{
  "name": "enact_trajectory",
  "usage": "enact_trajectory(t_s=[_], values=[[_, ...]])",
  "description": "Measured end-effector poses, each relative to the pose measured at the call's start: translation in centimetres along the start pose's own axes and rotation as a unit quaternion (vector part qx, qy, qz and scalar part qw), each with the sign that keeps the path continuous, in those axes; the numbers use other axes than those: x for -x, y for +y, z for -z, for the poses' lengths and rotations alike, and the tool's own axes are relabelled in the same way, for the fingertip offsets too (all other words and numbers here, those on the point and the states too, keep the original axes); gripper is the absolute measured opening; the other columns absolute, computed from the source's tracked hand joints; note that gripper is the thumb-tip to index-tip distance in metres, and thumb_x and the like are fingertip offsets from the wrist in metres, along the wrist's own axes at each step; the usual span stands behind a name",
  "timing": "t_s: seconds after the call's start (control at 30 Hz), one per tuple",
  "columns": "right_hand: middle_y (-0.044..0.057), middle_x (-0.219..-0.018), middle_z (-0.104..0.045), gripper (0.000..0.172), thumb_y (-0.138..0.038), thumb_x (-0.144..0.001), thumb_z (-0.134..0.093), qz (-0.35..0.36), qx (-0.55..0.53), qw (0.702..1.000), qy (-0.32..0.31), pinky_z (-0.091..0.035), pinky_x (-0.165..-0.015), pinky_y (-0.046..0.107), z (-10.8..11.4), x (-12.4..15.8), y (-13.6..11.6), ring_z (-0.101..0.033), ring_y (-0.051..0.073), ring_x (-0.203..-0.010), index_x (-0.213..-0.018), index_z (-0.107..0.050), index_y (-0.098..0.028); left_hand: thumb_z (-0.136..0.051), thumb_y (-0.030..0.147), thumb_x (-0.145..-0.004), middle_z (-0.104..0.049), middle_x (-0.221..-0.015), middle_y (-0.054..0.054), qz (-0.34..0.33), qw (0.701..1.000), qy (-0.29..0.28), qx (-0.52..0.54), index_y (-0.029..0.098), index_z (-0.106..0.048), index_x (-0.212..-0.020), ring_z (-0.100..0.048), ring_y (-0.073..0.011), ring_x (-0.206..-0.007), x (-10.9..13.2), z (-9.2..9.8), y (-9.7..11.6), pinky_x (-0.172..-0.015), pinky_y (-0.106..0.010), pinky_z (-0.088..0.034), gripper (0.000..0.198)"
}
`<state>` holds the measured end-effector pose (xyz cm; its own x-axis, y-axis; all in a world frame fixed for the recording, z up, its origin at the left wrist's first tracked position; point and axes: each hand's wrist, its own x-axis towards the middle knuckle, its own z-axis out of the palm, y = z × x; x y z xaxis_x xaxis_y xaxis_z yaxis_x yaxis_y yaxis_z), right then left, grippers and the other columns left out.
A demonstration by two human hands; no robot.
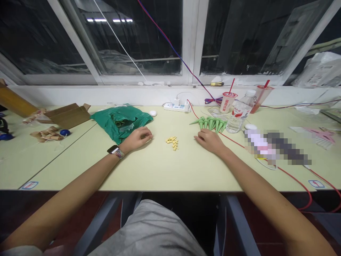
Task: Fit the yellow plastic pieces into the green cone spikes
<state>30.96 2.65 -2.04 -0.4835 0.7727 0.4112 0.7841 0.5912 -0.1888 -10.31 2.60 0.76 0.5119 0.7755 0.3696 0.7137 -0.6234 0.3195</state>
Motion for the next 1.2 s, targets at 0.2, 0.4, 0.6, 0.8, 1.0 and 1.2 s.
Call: enact_trajectory(t_s=[0.2, 0.4, 0.6, 0.8, 1.0, 1.2], values=[[0.009, -0.086, -0.061, 0.041, -0.040, -0.110, -0.034, -0.037, -0.038, 0.996, 0.070, -0.042, -0.075, 0.036, 0.3, 0.2, -0.2, -0.058, 0.025, -0.085, -0.076, -0.052, -0.024, -0.055, 0.035, -0.102, -0.068, -0.106, -0.009, -0.028, 0.999, 0.040, 0.004, 0.021, -0.070, -0.106, -0.061, -0.0255, -0.101, -0.1, -1.1, 3.8, -0.098, -0.041, -0.047, 0.021], [0.008, -0.082, -0.059, 0.043, -0.045, -0.110, -0.031, -0.054, -0.103, 0.984, 0.138, -0.045, -0.080, 0.040, 0.4, 0.2, 0.0, -0.058, 0.026, -0.082, -0.077, -0.050, -0.025, -0.054, 0.033, -0.104, -0.069, -0.112, -0.009, -0.046, 0.999, 0.008, 0.003, 0.024, -0.069, -0.120, -0.062, -0.0271, -0.105, -0.5, -3.1, 6.4, -0.098, -0.044, -0.048, 0.024], [0.007, -0.079, -0.058, 0.042, -0.044, -0.109, -0.033, -0.058, -0.123, 0.980, 0.146, -0.045, -0.079, 0.039, 0.4, 0.0, -0.3, -0.059, 0.026, -0.081, -0.076, -0.051, -0.025, -0.055, 0.033, -0.103, -0.069, -0.107, -0.007, -0.042, 0.999, -0.002, 0.022, 0.024, -0.070, -0.106, -0.062, -0.0260, -0.103, -0.7, -3.4, 6.3, -0.094, -0.043, -0.049, 0.018], [0.007, -0.080, -0.060, 0.044, -0.046, -0.108, -0.033, -0.062, -0.136, 0.977, 0.150, -0.046, -0.080, 0.039, 0.4, -0.1, -0.3, -0.059, 0.025, -0.081, -0.075, -0.052, -0.025, -0.057, 0.026, -0.098, -0.070, -0.094, -0.005, -0.021, 0.999, 0.001, 0.034, 0.024, -0.067, -0.097, -0.062, -0.0253, -0.093, -0.7, -2.8, 6.7, -0.085, -0.041, -0.049, 0.011], [0.007, -0.079, -0.060, 0.043, -0.046, -0.108, -0.034, -0.064, -0.139, 0.977, 0.150, -0.046, -0.079, 0.038, 0.5, -0.1, -0.4, -0.060, 0.024, -0.080, -0.076, -0.052, -0.025, -0.055, 0.016, -0.090, -0.068, -0.092, -0.005, -0.022, 0.999, 0.016, 0.042, 0.022, -0.067, -0.104, -0.061, -0.0255, -0.093, -0.5, -2.5, 6.5, -0.087, -0.042, -0.049, 0.019], [0.007, -0.079, -0.061, 0.046, -0.050, -0.108, -0.034, -0.068, -0.140, 0.977, 0.147, -0.047, -0.078, 0.038, 0.5, -0.1, -0.4, -0.060, 0.024, -0.079, -0.074, -0.052, -0.025, -0.054, 0.025, -0.097, -0.065, -0.115, -0.010, -0.017, 0.999, 0.020, 0.032, 0.023, -0.070, -0.124, -0.059, -0.0291, -0.112, -0.4, -2.9, 5.6, -0.102, -0.046, -0.049, 0.031]])
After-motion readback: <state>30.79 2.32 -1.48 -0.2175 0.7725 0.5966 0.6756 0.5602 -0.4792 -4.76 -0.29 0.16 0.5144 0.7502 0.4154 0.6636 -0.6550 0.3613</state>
